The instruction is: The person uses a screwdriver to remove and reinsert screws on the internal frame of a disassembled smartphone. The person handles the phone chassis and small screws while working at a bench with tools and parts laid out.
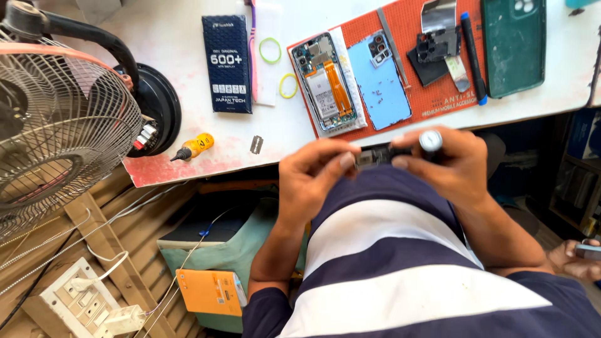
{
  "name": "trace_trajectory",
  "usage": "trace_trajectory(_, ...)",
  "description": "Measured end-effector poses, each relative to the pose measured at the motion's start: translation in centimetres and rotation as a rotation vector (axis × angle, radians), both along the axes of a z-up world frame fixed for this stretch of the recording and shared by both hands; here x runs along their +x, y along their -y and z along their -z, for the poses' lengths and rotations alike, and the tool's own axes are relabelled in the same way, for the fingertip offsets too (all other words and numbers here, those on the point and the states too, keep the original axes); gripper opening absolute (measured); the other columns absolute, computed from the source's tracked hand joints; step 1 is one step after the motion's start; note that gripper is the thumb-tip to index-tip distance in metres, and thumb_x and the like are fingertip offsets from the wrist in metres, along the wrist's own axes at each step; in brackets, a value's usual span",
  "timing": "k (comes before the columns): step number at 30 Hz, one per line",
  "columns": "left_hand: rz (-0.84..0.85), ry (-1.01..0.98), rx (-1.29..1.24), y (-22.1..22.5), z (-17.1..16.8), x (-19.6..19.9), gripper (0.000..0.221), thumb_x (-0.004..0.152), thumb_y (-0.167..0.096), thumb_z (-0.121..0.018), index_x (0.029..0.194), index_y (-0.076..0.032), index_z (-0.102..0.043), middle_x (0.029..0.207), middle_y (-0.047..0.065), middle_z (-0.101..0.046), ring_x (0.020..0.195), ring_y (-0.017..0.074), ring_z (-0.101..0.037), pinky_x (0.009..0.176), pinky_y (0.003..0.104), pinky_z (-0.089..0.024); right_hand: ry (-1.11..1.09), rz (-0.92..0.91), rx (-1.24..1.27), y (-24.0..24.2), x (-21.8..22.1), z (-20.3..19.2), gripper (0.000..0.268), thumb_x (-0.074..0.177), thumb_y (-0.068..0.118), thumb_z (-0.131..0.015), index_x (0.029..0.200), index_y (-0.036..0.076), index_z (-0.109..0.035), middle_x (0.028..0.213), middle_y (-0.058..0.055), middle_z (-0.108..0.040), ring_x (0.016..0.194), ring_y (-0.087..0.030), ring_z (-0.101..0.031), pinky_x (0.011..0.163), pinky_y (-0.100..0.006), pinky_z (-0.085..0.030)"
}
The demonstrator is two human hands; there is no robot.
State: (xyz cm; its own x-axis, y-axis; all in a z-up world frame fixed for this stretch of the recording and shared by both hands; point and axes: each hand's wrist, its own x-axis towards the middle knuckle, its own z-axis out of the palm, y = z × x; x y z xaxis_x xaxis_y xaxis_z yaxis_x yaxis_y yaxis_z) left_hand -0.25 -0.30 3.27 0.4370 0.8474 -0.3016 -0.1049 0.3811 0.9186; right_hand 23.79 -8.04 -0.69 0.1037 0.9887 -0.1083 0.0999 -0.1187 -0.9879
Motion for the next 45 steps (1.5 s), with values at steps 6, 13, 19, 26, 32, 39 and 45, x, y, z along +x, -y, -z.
trace_trajectory(6, 0.353, 0.385, 0.471, 1.0, -7.0, -2.1, 0.011, 0.092, 0.000, -0.067, 0.097, 0.011, -0.066, 0.096, 0.022, -0.072, 0.086, 0.0354, -0.076, 0.079, 0.041, -0.063, -0.356, -0.612, 0.581, 5.8, 3.9, -4.8, 0.010, 0.092, 0.004, -0.074, 0.100, 0.001, -0.070, 0.072, -0.003, -0.059, 0.058, -0.010, -0.051, 0.053, -0.026, -0.036)
trace_trajectory(13, 0.382, 0.766, 0.561, 1.0, -6.2, -1.4, 0.019, 0.102, 0.003, -0.055, 0.098, 0.019, -0.065, 0.101, 0.033, -0.069, 0.093, 0.0458, -0.076, 0.083, 0.049, -0.067, -0.392, -0.794, 0.479, 4.0, 4.4, -7.3, 0.017, 0.098, 0.012, -0.064, 0.098, -0.001, -0.075, 0.059, -0.004, -0.054, 0.046, -0.015, -0.051, 0.040, -0.032, -0.032)
trace_trajectory(19, 0.277, 0.510, 0.412, 2.6, -6.3, -3.0, 0.013, 0.102, -0.002, -0.070, 0.103, 0.011, -0.072, 0.103, 0.022, -0.074, 0.092, 0.0338, -0.079, 0.084, 0.041, -0.069, -0.207, -0.668, 0.402, 1.7, 2.3, -9.6, 0.015, 0.099, 0.015, -0.074, 0.106, 0.002, -0.072, 0.076, -0.006, -0.064, 0.054, -0.012, -0.057, 0.050, -0.036, -0.039)
trace_trajectory(26, 0.279, 0.601, 0.517, -0.7, -6.4, -1.8, 0.014, 0.094, 0.003, -0.072, 0.104, 0.012, -0.072, 0.104, 0.022, -0.074, 0.092, 0.0328, -0.079, 0.085, 0.040, -0.068, -0.301, -0.636, 0.329, 0.8, 1.2, -9.5, 0.020, 0.091, 0.014, -0.071, 0.106, 0.001, -0.069, 0.105, -0.015, -0.080, 0.053, -0.015, -0.063, 0.049, -0.038, -0.048)
trace_trajectory(32, 0.049, 0.095, 0.750, -1.7, -5.8, -2.0, 0.018, 0.087, 0.005, -0.077, 0.105, 0.001, -0.074, 0.097, 0.012, -0.074, 0.089, 0.0271, -0.076, 0.079, 0.037, -0.062, 0.031, -0.429, 0.293, -1.0, 0.3, -6.8, 0.015, 0.092, 0.009, -0.076, 0.104, 0.006, -0.067, 0.099, -0.013, -0.073, 0.075, -0.018, -0.072, 0.067, -0.032, -0.058)
trace_trajectory(39, -0.176, -0.501, 0.659, 1.1, 10.6, -2.7, 0.022, 0.092, 0.000, -0.078, 0.112, -0.008, -0.073, 0.109, 0.009, -0.074, 0.099, 0.0258, -0.074, 0.086, 0.034, -0.060, 0.166, -0.196, -0.280, -5.8, -3.0, 3.3, 0.020, 0.088, 0.000, -0.079, 0.108, 0.004, -0.076, 0.100, -0.009, -0.071, 0.069, -0.012, -0.051, 0.061, -0.024, -0.039)
trace_trajectory(45, -0.188, -0.622, 0.553, 0.7, 11.5, -2.7, 0.025, 0.091, -0.004, -0.076, 0.116, -0.008, -0.073, 0.113, 0.009, -0.074, 0.103, 0.0266, -0.071, 0.091, 0.036, -0.056, 0.435, -0.432, 0.173, -7.7, -2.8, 6.7, 0.029, 0.087, 0.001, -0.077, 0.115, 0.008, -0.075, 0.121, -0.006, -0.075, 0.110, -0.022, -0.073, 0.090, -0.032, -0.061)
